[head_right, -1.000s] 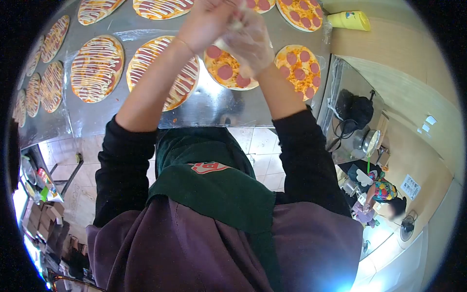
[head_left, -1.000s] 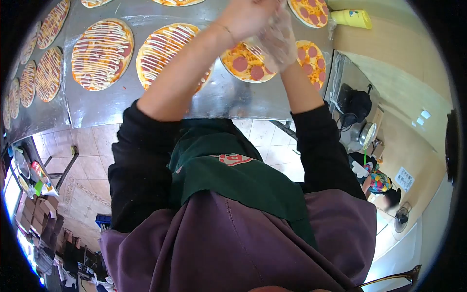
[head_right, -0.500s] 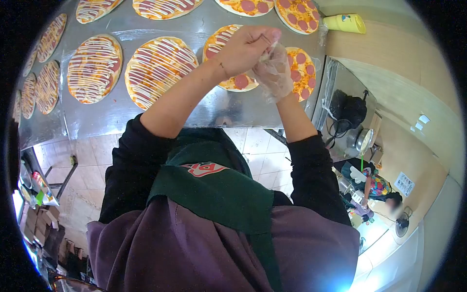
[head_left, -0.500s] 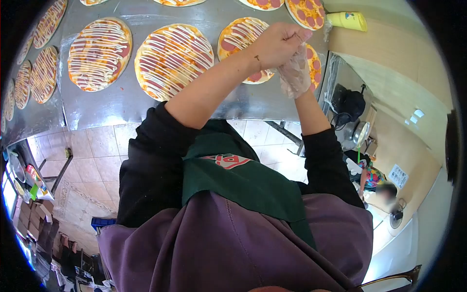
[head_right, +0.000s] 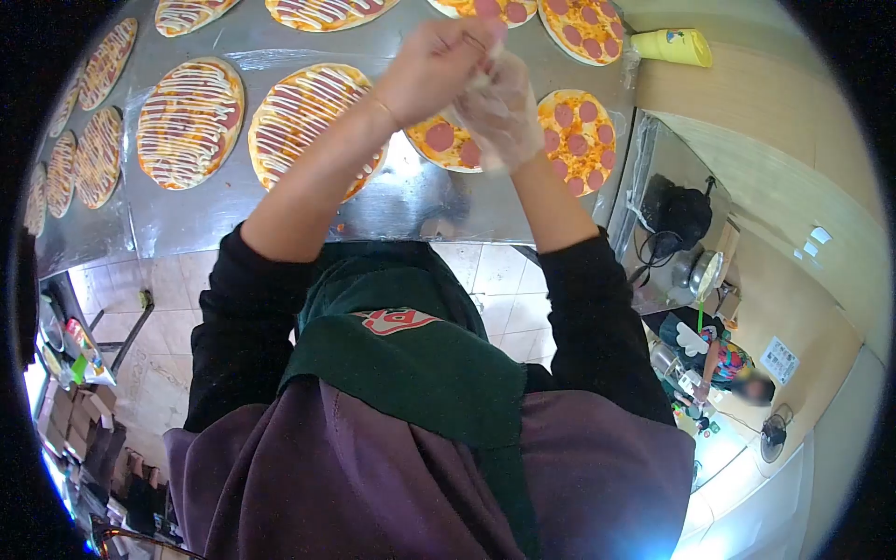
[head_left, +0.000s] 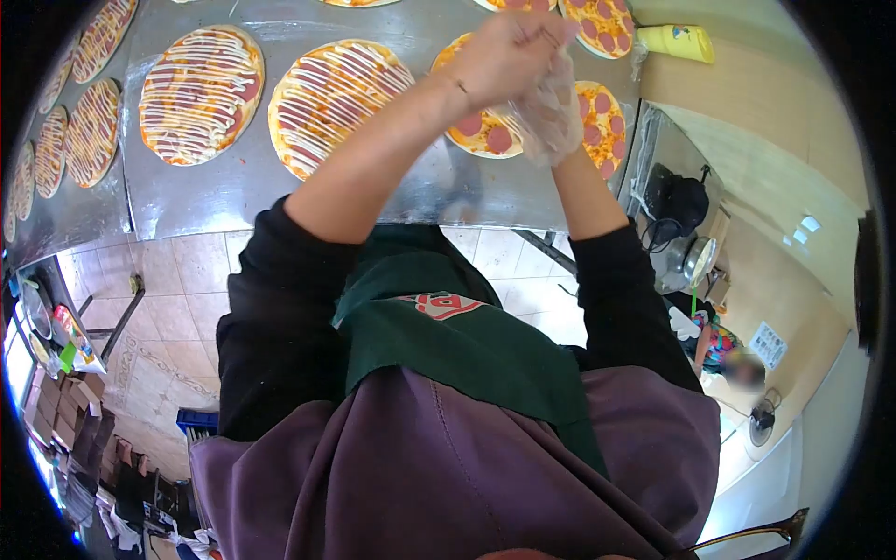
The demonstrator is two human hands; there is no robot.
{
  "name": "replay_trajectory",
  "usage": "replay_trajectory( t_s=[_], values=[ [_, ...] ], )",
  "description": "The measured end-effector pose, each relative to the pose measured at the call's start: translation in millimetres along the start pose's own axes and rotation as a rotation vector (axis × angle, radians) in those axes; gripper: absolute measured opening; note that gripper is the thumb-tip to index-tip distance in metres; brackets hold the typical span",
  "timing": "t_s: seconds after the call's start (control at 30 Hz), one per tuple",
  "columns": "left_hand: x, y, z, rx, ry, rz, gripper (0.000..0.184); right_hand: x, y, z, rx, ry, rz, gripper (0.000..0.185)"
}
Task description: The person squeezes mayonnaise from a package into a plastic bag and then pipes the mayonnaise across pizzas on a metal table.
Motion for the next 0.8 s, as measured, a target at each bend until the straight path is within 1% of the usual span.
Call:
replay_trajectory(
  t_s=[0.07,0.13,0.17,0.23,0.27,0.33,0.4,0.47,0.5,0.53,0.6,0.63,0.67,0.7,0.73,0.77,0.8],
  values=[
    [-11,14,-23,-0.038,0.091,0.057,0.045,-11,3,8,-0.048,-0.03,-0.024,0.017],
    [-14,20,-33,-0.019,0.116,0.073,0.042,-26,31,13,-0.515,-0.112,0.329,0.019],
    [-15,22,-36,0.01,0.141,0.086,0.039,-26,31,12,-0.517,-0.111,0.33,0.019],
    [-13,15,-27,-0.029,0.1,0.087,0.036,-18,10,18,-0.29,-0.173,0.074,0.022],
    [-10,10,-18,-0.066,0.059,0.089,0.034,-9,6,15,-0.283,-0.171,0.072,0.022],
    [8,14,-1,-0.1,0.073,0.127,0.035,9,-2,-18,0.189,0.133,0.002,0.024],
    [19,11,15,-0.136,0.087,0.161,0.036,14,-11,-16,0.186,0.149,-0.015,0.024],
    [27,-12,33,0.046,0.038,-0.01,0.036,16,-23,-11,0.16,0.177,-0.048,0.023],
    [25,-17,33,0.07,0.047,-0.016,0.036,16,-28,-9,0.145,0.191,-0.063,0.023],
    [22,-8,33,0.07,0.046,-0.017,0.036,16,-32,-6,0.126,0.204,-0.078,0.023],
    [13,27,32,0.093,0.002,0.011,0.03,15,-37,-1,0.079,0.229,-0.11,0.023],
    [4,27,21,0.084,0.001,0.01,0.03,14,-38,0,0.052,0.24,-0.127,0.023],
    [-8,26,1,0.035,0.022,0.052,0.032,2,-29,-5,0.042,0.239,-0.127,0.023],
    [-16,23,-12,-0.012,0.042,0.093,0.033,-13,-15,7,-0.168,0.058,-0.017,0.023],
    [-17,21,-16,-0.02,0.041,0.091,0.033,-23,1,17,-0.374,-0.124,0.096,0.023],
    [-20,24,-24,0.048,0.115,0.114,0.035,-26,2,16,-0.381,-0.123,0.096,0.023],
    [-24,26,-31,0.118,0.19,0.137,0.036,-28,11,16,-0.421,-0.146,0.2,0.022]
  ],
)
Point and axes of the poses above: each hand's wrist, its own x-axis towards the middle knuckle, its own z-axis out of the back of the hand, y = z × x, the point moved 9 cm from there along x, towards the middle knuckle, and after that the axes turned 12 degrees about -y, right-handed, at the moved point
